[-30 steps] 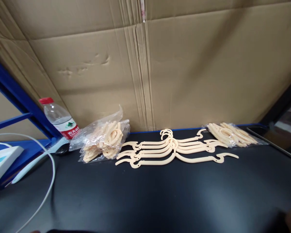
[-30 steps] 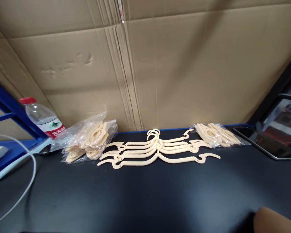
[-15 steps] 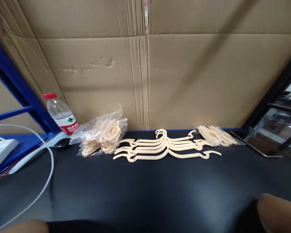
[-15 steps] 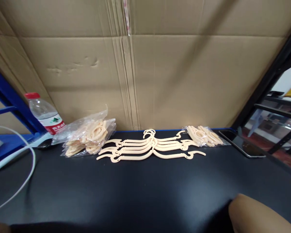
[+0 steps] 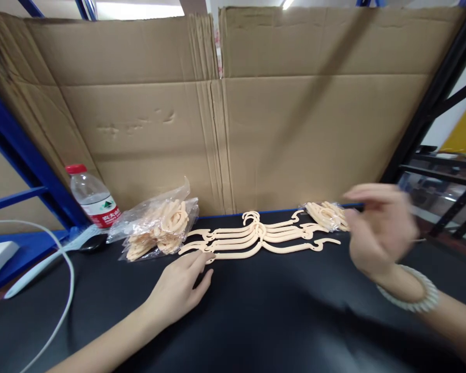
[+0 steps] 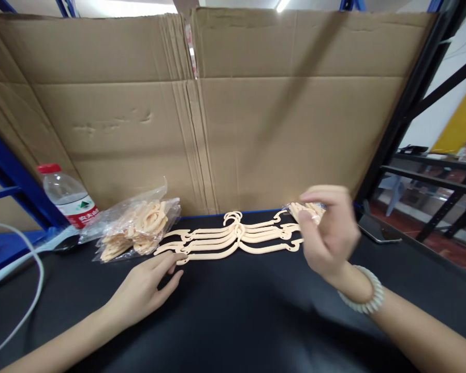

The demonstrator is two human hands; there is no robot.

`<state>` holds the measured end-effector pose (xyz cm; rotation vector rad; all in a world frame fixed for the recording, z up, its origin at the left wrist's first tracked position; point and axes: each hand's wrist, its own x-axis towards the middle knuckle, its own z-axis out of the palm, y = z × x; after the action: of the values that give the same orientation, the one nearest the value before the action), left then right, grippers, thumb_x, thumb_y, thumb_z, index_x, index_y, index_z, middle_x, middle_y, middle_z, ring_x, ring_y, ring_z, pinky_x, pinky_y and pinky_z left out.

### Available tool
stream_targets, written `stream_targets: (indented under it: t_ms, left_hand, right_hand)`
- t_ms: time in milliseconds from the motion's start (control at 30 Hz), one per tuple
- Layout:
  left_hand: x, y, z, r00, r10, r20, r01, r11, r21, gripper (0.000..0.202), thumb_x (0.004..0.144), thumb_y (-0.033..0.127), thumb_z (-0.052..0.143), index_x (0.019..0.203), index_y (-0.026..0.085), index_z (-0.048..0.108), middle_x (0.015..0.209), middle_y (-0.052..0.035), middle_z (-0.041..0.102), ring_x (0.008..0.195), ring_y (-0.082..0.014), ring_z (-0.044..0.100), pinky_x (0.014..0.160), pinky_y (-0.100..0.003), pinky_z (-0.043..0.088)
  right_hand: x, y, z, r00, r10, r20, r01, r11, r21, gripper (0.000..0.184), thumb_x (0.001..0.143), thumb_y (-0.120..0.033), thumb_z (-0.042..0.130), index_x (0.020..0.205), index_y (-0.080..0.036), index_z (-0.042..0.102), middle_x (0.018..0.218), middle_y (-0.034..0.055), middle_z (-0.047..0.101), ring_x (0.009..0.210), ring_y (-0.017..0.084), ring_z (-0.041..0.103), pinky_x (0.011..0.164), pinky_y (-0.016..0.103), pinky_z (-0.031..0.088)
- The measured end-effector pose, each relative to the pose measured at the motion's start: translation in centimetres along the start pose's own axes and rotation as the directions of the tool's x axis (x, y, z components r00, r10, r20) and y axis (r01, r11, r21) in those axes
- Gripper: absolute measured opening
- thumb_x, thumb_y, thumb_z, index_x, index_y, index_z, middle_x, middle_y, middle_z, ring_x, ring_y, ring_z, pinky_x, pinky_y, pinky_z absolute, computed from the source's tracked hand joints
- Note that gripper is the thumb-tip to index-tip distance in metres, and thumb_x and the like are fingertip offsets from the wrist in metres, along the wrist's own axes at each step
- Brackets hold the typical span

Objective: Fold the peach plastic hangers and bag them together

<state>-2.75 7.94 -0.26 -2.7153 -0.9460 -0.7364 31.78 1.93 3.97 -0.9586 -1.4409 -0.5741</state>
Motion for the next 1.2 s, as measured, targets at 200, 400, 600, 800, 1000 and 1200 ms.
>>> stream_targets:
  t_ms: [200,400,600,800,1000,1200]
  left_hand:
    - [-1.2,-1.8,1.6,0.976,-0.193,0.097,0.191,0.981,0.028,0.024,0.092,0.029,0.044,0.108,0.019,0.059,0.082,-0.0039,0.068,0.069,-0.0192,0.067,0.063,-0.027,0.051]
    - [-1.1,-1.6,1.7,0.958,-0.229,0.171,0.232,0.973,0.0,0.026,0.092,0.029,0.043,0.108,0.019,0.061,0.075,-0.002,0.065,0.065,-0.0182,0.065,0.064,-0.027,0.05]
    - [-1.2,-1.8,1.8,0.95,-0.244,0.193,0.251,0.968,-0.011,0.028,0.092,0.03,0.045,0.11,0.019,0.064,0.071,-0.001,0.065,0.062,-0.0176,0.065,0.064,-0.026,0.05]
    - [-0.8,-1.6,2.2,0.935,-0.291,0.204,0.298,0.955,-0.003,0.026,0.091,0.029,0.051,0.109,0.019,0.067,0.061,0.001,0.066,0.054,-0.0172,0.064,0.058,-0.024,0.049]
    - [-0.5,-1.6,2.9,0.936,-0.305,0.175,0.314,0.949,-0.023,0.022,0.092,0.026,0.05,0.103,0.019,0.068,0.083,-0.0041,0.076,0.068,-0.0192,0.072,0.062,-0.025,0.052]
    - [-0.9,-1.8,3.0,0.95,-0.27,0.155,0.28,0.959,-0.048,0.023,0.096,0.023,0.041,0.1,0.019,0.062,0.09,-0.0055,0.076,0.077,-0.0238,0.073,0.066,-0.03,0.054]
  right_hand:
    - [-2.7,5.9,0.4,0.608,0.205,0.767,-0.179,0.977,-0.119,0.02,0.086,-0.028,0.049,0.088,-0.019,0.066,0.066,0.0013,0.061,0.055,0.015,0.053,0.052,0.026,0.042]
    - [-3.8,7.2,0.3,0.301,0.251,0.92,-0.182,0.962,-0.203,0.027,0.087,-0.035,0.048,0.095,-0.017,0.066,0.058,-0.0013,0.054,0.049,0.013,0.047,0.05,0.024,0.035]
    - [-3.8,6.9,0.2,0.185,0.313,0.932,-0.175,0.943,-0.282,0.027,0.082,-0.033,0.055,0.098,-0.016,0.068,0.056,-0.001,0.054,0.048,0.013,0.048,0.048,0.024,0.031]
    - [-4.7,7.3,0.9,0.214,0.285,0.934,-0.223,0.946,-0.237,0.024,0.085,-0.036,0.055,0.094,-0.02,0.07,0.056,-0.0014,0.054,0.049,0.013,0.047,0.049,0.024,0.031]
    - [-5.2,6.6,1.3,0.269,0.245,0.931,-0.187,0.962,-0.2,0.027,0.089,-0.039,0.051,0.083,-0.022,0.071,0.054,-0.0012,0.053,0.051,0.013,0.047,0.049,0.023,0.034]
    - [-5.3,6.2,1.1,0.333,0.21,0.919,-0.133,0.976,-0.174,0.022,0.086,-0.034,0.052,0.084,-0.022,0.07,0.05,-0.0036,0.047,0.046,0.012,0.045,0.046,0.022,0.034]
